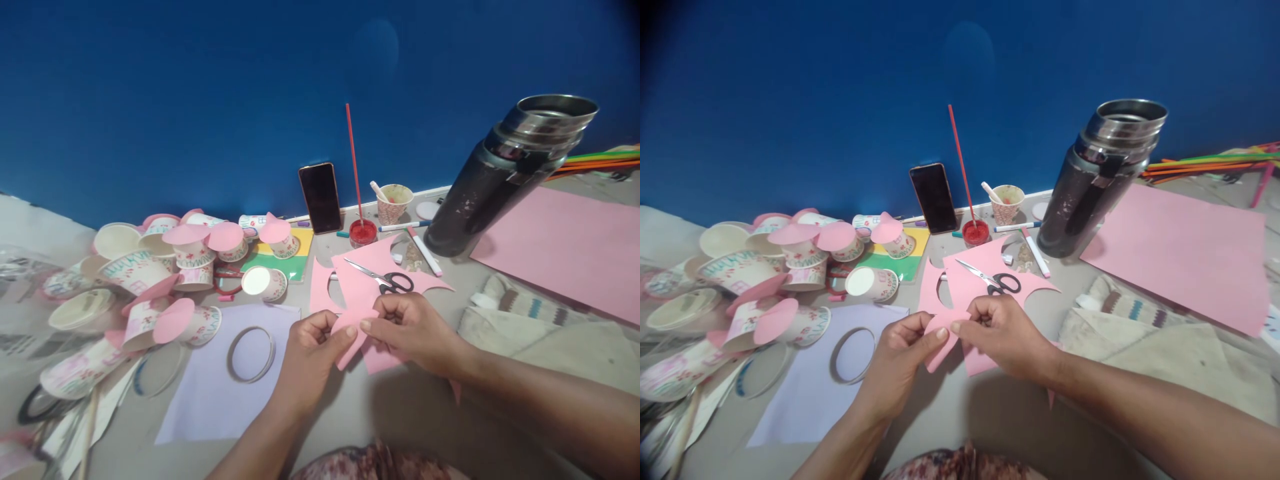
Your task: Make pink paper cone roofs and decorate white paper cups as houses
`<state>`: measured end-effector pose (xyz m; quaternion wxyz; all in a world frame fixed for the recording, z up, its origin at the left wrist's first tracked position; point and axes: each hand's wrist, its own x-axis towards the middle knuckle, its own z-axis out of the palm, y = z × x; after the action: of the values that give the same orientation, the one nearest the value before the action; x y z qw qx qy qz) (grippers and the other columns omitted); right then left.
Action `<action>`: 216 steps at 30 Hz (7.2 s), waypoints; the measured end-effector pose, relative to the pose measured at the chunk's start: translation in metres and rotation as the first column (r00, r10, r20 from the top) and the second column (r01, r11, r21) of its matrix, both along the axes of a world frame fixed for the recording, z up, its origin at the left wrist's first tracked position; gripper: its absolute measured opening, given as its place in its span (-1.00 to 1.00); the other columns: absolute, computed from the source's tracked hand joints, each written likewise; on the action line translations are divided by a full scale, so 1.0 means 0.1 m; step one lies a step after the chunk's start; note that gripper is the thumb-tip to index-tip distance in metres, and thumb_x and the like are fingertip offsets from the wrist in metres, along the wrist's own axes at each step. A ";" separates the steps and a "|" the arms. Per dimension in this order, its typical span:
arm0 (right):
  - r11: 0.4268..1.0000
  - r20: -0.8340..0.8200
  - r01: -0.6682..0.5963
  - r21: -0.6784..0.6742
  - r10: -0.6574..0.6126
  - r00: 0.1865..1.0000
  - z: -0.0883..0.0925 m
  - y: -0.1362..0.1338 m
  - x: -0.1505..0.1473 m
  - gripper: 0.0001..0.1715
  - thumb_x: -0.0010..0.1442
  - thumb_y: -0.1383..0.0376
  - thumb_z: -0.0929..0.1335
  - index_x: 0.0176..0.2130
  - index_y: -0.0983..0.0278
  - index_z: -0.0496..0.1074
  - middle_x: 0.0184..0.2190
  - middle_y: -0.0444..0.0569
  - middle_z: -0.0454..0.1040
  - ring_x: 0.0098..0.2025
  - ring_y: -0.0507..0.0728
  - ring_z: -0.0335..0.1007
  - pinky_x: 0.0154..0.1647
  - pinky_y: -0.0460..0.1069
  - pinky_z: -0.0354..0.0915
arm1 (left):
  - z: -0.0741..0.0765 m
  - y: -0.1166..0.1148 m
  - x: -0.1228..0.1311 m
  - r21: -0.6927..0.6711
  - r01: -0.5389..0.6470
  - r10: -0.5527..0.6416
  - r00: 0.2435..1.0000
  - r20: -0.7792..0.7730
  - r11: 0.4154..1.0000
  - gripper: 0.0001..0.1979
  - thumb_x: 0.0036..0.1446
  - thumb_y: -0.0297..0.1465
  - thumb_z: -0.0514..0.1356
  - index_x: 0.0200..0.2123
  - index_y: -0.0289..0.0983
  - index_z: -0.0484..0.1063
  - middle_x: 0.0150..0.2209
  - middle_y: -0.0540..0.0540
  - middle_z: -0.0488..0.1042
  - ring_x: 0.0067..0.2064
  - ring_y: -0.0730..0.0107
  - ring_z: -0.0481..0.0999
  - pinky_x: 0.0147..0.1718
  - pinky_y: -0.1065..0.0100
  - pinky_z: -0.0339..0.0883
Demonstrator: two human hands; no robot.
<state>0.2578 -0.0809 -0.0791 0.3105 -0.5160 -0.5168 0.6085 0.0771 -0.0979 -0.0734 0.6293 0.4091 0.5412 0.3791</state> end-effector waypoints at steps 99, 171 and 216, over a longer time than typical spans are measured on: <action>0.989 -0.009 -0.037 0.143 0.039 0.999 -0.15 0.03 0.00 -0.82 0.05 0.29 0.39 -0.27 0.22 0.36 -0.42 -0.17 0.48 -0.40 0.05 0.38 -0.37 -0.07 0.25 | -0.09 0.06 -0.08 -0.103 0.150 -0.109 0.940 0.323 0.983 -0.62 0.11 -0.13 0.24 -0.17 -0.32 0.48 -0.30 -0.17 0.56 -0.33 0.25 0.55 -0.33 0.27 0.44; 0.951 0.065 -0.303 -0.065 0.307 0.950 -0.18 -0.09 0.03 -0.59 0.05 0.01 0.47 -0.38 0.29 0.41 -0.59 -0.24 0.18 -0.52 -0.03 0.01 -0.51 -0.10 0.06 | 0.07 0.20 -0.36 0.354 -0.501 0.521 0.853 0.044 0.790 -0.88 -0.01 -0.41 0.24 -0.33 -0.23 0.41 -0.48 0.08 0.40 -0.48 0.46 0.33 -0.58 0.45 0.32; 0.972 0.146 -0.222 -0.079 0.232 0.962 -0.10 -0.11 -0.07 -0.61 -0.05 0.06 0.49 -0.57 0.27 0.38 -0.64 -0.18 0.30 -0.55 -0.01 0.13 -0.52 -0.10 0.15 | 0.10 0.11 -0.24 0.208 -0.490 0.452 0.868 0.206 0.846 -0.82 -0.09 -0.39 0.32 -0.40 -0.24 0.38 -0.49 0.07 0.44 -0.44 0.47 0.39 -0.43 0.42 0.27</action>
<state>0.2512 -0.0915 -0.0892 0.1817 -0.5082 -0.5760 0.6139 0.0532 -0.0866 -0.0634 0.4975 0.3110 0.5237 0.6177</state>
